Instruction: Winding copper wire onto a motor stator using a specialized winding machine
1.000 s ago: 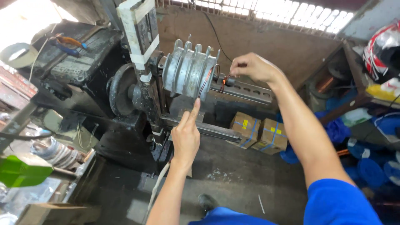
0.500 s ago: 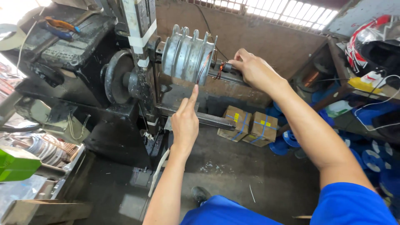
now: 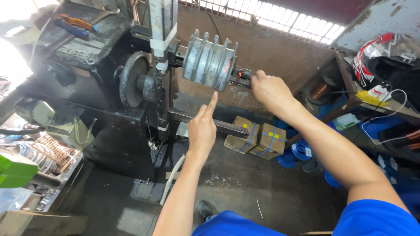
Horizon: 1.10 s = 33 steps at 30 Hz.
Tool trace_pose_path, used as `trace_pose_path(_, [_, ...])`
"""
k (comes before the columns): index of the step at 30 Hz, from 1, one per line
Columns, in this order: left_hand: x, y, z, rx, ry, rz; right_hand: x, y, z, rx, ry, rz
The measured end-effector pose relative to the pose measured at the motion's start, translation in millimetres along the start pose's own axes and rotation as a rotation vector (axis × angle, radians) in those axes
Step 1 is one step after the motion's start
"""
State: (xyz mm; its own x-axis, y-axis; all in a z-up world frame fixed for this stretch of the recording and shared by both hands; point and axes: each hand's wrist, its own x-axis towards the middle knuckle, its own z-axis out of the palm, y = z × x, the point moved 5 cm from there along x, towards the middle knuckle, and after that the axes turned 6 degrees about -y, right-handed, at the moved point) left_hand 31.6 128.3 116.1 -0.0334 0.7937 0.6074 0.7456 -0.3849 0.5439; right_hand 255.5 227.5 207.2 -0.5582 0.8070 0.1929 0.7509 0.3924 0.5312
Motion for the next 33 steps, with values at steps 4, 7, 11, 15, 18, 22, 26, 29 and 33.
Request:
trace_pose_path(4, [1.9, -4.0, -1.6, -0.019, -0.017, 0.038, 0.8, 9.4, -25.9, 0.167, -0.078, 0.049])
trace_pose_path(7, [1.8, -4.4, -4.3, 0.043, -0.011, 0.048, 9.7, 11.4, -35.1, 0.011, -0.044, -0.071])
trace_pose_path(11, [-1.1, -3.7, -2.0, 0.052, -0.012, 0.050, 14.0, 13.2, -25.8, -0.131, 0.129, -0.296])
trace_pose_path(15, [-1.2, -4.8, 1.8, 0.062, 0.003, 0.045, 15.3, 3.0, -16.3, 0.082, 0.230, -0.384])
trace_pose_path(18, [-1.1, -2.8, -4.1, 0.052, -0.001, 0.046, 15.5, 9.0, -51.7, 0.127, 0.194, -0.266])
trace_pose_path(22, [-2.5, -5.7, -4.7, 0.098, 0.008, 0.045, 37.8, 42.8, -53.4, 0.271, 0.128, -0.226])
trace_pose_path(26, [-7.2, -5.6, -8.8, 0.096, -0.014, 0.032, 66.7, 73.0, -20.3, 0.900, 0.028, -0.276])
trace_pose_path(29, [-15.4, -7.3, -10.8, 0.077, -0.015, 0.018, 82.2, 67.5, 36.4, 1.269, -0.138, -0.204])
trace_pose_path(33, [-34.9, -9.6, -11.5, 0.002, -0.061, -0.031, 103.4, 70.1, 173.7, 1.394, -0.281, -0.260])
